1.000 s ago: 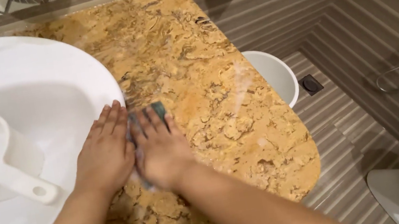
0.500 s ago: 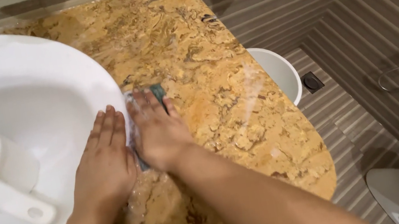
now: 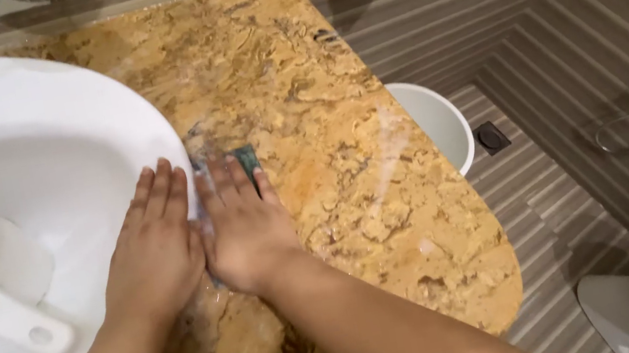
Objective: The person cleans a bathroom counter and sink by scrubbing the stone surface with a sponge. They move a plastic pitcher and scrub the faucet, the rim of the sink, and the surrounding wall tiles.
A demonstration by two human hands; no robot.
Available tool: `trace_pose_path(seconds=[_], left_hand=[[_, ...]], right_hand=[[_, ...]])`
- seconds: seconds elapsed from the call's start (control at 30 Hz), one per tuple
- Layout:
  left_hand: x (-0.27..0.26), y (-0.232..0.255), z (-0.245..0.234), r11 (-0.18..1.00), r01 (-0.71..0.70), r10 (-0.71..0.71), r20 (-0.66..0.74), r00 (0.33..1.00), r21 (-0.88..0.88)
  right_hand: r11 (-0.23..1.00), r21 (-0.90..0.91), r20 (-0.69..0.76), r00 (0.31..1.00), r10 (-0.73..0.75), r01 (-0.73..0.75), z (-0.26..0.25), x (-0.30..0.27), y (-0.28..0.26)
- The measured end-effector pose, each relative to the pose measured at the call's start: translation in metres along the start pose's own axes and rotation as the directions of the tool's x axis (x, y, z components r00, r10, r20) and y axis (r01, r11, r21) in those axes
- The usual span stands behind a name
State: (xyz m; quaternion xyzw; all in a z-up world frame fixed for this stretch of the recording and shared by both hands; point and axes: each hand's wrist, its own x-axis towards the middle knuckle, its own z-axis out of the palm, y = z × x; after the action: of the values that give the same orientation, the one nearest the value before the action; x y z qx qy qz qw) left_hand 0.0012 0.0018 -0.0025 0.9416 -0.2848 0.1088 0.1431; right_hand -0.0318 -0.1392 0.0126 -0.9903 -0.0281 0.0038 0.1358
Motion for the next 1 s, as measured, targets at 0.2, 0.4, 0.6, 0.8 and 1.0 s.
trace_pose_path(seconds=[0.2, 0.4, 0.6, 0.8, 1.0], left_hand=[[0.001, -0.003, 0.005, 0.985, 0.135, -0.13, 0.045, 0.99, -0.112], [0.004, -0.004, 0.006, 0.991, 0.121, -0.116, 0.082, 0.99, -0.056], [0.004, 0.001, 0.001, 0.996, 0.08, -0.077, 0.069, 0.995, -0.037], [0.004, 0.008, -0.005, 0.998, 0.031, -0.032, 0.012, 0.999, 0.058], [0.01, 0.008, -0.006, 0.991, 0.021, -0.031, 0.074, 0.997, 0.134]], right_hand=[[0.999, -0.028, 0.092, 0.995, -0.025, 0.027, -0.003, -0.041, -0.021], [0.998, 0.062, 0.113, 0.994, 0.002, -0.009, -0.014, -0.005, -0.013], [0.997, -0.039, 0.216, 0.975, -0.05, 0.06, -0.032, 0.056, 0.017], [0.994, -0.098, 0.216, 0.976, -0.028, 0.05, -0.036, 0.098, 0.024], [0.997, -0.073, 0.136, 0.99, 0.023, -0.013, -0.027, 0.083, 0.019]])
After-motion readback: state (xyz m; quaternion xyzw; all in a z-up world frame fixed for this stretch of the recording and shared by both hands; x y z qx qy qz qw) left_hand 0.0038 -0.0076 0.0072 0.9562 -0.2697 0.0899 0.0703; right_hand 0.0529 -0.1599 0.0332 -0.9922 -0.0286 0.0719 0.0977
